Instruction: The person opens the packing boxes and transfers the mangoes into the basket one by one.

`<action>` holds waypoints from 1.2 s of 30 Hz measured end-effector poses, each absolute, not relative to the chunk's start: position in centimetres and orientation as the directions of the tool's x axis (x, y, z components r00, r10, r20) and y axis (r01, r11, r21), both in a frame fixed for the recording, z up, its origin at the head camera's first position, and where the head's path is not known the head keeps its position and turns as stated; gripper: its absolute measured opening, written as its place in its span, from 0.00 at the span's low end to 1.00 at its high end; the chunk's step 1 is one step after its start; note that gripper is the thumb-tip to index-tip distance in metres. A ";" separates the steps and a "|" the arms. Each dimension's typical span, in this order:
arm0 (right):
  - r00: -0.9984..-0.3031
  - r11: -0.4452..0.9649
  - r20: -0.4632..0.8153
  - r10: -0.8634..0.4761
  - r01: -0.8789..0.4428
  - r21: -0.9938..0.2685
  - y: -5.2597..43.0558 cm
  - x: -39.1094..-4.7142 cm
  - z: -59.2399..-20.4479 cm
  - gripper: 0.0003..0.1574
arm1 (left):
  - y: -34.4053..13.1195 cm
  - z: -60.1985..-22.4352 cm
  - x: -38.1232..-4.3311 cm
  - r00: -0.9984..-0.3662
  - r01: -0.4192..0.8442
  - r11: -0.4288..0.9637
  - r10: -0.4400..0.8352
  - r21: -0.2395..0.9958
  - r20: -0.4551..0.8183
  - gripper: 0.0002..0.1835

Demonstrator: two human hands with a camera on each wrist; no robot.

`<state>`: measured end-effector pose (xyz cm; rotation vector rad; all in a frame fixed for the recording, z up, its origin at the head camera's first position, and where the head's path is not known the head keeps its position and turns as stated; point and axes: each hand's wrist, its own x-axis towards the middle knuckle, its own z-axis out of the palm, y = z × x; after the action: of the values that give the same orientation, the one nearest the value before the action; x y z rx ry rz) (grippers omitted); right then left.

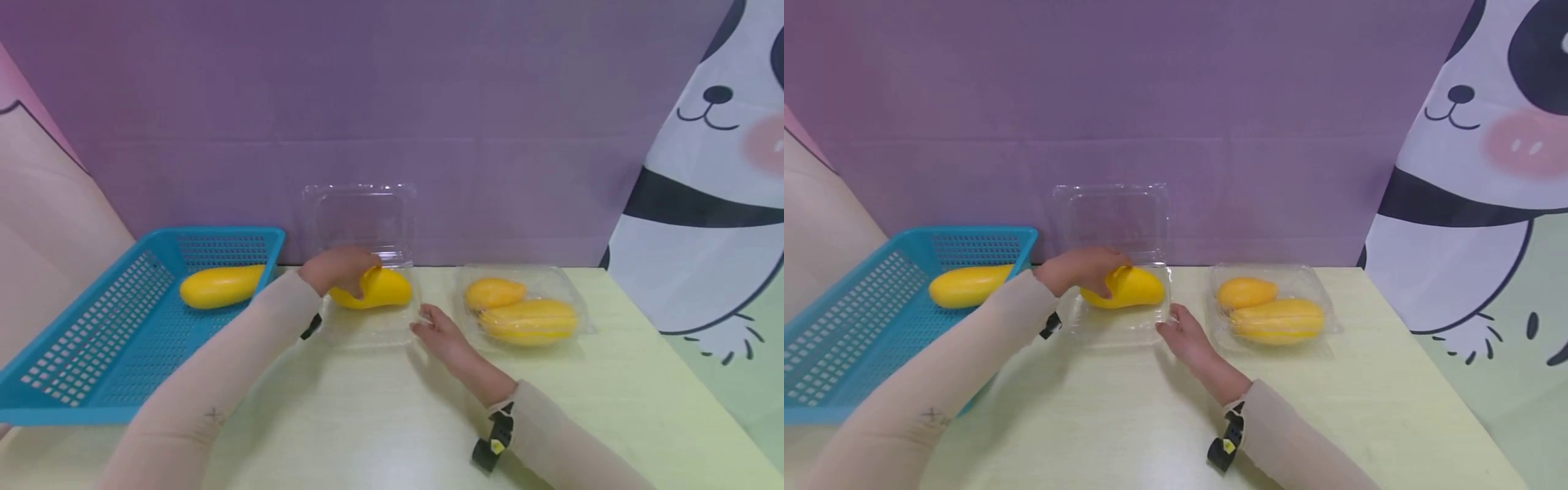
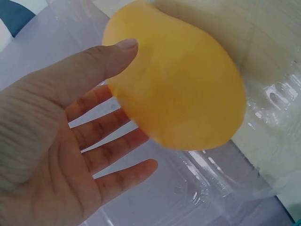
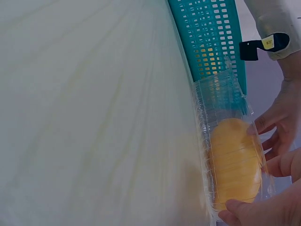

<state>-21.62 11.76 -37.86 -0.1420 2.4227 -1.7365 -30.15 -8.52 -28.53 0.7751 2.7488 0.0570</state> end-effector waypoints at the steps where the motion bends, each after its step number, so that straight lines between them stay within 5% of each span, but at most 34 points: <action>1: -0.983 0.324 -0.073 -0.166 0.016 -0.946 11.7 -21.6 -37.9 0.33 | -8.5 -28.7 -30.3 -0.817 0.503 0.857 0.514 0.113 -0.262 0.35; 17: -0.982 0.316 -0.084 -0.172 0.026 -0.948 11.5 -21.7 -38.0 0.35 | -7.8 -31.1 -31.2 -0.830 0.514 0.857 0.502 0.014 -0.244 0.42; 36: -0.983 0.327 -0.086 -0.159 0.030 -0.944 11.5 -21.5 -37.8 0.35 | -7.0 -31.6 -31.0 -0.829 0.538 0.841 0.514 -0.061 -0.222 0.38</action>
<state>-21.53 11.45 -37.85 -0.1195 2.4219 -1.7286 -31.01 -6.97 -31.64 0.8156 2.8232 -0.1795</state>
